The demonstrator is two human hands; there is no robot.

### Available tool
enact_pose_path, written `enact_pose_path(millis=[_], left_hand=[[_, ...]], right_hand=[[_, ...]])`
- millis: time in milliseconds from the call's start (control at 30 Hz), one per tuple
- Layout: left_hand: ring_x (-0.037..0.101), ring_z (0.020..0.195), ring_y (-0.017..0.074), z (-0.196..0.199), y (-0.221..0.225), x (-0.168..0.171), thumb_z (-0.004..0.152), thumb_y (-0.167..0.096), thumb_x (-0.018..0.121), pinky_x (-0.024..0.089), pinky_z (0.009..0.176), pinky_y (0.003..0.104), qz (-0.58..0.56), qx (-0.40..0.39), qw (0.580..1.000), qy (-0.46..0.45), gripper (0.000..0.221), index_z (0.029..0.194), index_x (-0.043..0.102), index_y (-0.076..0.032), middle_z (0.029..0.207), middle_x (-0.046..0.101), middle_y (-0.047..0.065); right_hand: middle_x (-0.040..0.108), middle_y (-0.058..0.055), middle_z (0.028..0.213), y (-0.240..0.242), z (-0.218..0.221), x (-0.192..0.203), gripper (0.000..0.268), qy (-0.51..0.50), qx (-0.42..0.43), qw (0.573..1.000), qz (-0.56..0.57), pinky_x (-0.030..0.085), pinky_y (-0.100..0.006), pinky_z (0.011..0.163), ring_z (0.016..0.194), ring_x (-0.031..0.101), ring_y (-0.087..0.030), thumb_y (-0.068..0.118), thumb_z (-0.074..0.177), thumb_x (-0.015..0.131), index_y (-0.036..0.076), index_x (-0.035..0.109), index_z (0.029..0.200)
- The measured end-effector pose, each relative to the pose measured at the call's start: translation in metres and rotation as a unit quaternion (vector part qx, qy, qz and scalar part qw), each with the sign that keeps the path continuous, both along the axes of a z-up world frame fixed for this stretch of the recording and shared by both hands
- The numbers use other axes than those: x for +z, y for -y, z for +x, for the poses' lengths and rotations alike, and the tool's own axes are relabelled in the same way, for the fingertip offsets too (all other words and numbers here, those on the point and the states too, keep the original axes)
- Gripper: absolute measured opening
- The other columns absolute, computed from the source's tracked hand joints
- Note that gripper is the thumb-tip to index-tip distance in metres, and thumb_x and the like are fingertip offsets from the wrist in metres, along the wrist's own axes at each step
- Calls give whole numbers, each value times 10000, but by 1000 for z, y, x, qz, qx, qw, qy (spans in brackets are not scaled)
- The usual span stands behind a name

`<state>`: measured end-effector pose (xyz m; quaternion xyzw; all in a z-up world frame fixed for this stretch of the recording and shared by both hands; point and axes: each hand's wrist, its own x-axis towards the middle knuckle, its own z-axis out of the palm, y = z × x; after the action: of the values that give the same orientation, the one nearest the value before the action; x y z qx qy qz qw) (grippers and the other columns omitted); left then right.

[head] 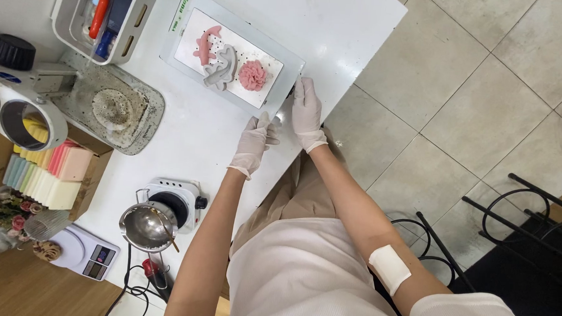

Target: Measure ingredients, melt wax components, combine scenting oils, and shape candles using studio equipment.

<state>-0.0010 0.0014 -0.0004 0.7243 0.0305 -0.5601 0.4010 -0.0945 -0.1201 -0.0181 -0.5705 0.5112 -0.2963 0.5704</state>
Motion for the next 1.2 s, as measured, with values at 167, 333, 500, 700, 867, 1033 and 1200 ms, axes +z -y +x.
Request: enact_pose_path(millis=[167,333,500,700,867,1033,1200], left_hand=[[640,638,121,-3,-2,-2,980,-548,567,426,620,287,-9,8,1000,4,408,1008,601,-142,797,650,-17],[631,643,126,-3,-2,-7,989,-540,570,418,628,294,-34,23,999,10,421,1012,609,-122,811,665,-14],[631,654,142,-5,3,-6,970,-530,561,436,653,302,-24,29,999,-4,407,1013,590,-126,819,679,1],[612,709,141,-10,-1,-36,993,-465,593,550,680,321,-116,79,990,-11,414,1027,602,-52,829,663,44],[601,708,140,-12,-1,-32,1008,-448,597,558,679,307,-129,78,988,-6,419,1011,598,-30,817,646,50],[597,704,140,-14,2,-31,1002,-442,599,554,668,315,-141,87,986,-13,413,987,600,-29,803,638,45],[602,713,139,-13,3,-30,1021,-441,587,557,688,301,-137,74,988,-18,423,1007,606,-18,815,644,49]], right_hand=[[557,-124,831,-8,-10,-9,217,-17,34,999,-37,494,-324,720,718,513,-202,258,1110,505,49,555,1080],[546,-176,826,20,-17,13,240,-17,81,996,-26,509,-355,744,747,524,-274,284,1106,523,49,558,1073],[612,-206,860,64,-18,63,297,-149,163,975,-29,503,-411,757,768,595,-356,359,1108,462,72,534,1087],[652,-248,898,73,-21,66,303,-216,248,939,-104,494,-485,749,858,622,-457,370,1102,469,81,559,1108],[662,-246,880,72,-22,73,307,-255,284,915,-133,498,-508,739,842,642,-461,379,1101,467,90,571,1105],[673,-245,883,64,-24,75,306,-288,315,889,-165,493,-531,735,844,641,-470,382,1102,460,100,580,1110],[667,-200,855,57,-29,68,321,-237,307,920,-59,507,-441,754,794,623,-348,388,1091,473,99,614,1097]])
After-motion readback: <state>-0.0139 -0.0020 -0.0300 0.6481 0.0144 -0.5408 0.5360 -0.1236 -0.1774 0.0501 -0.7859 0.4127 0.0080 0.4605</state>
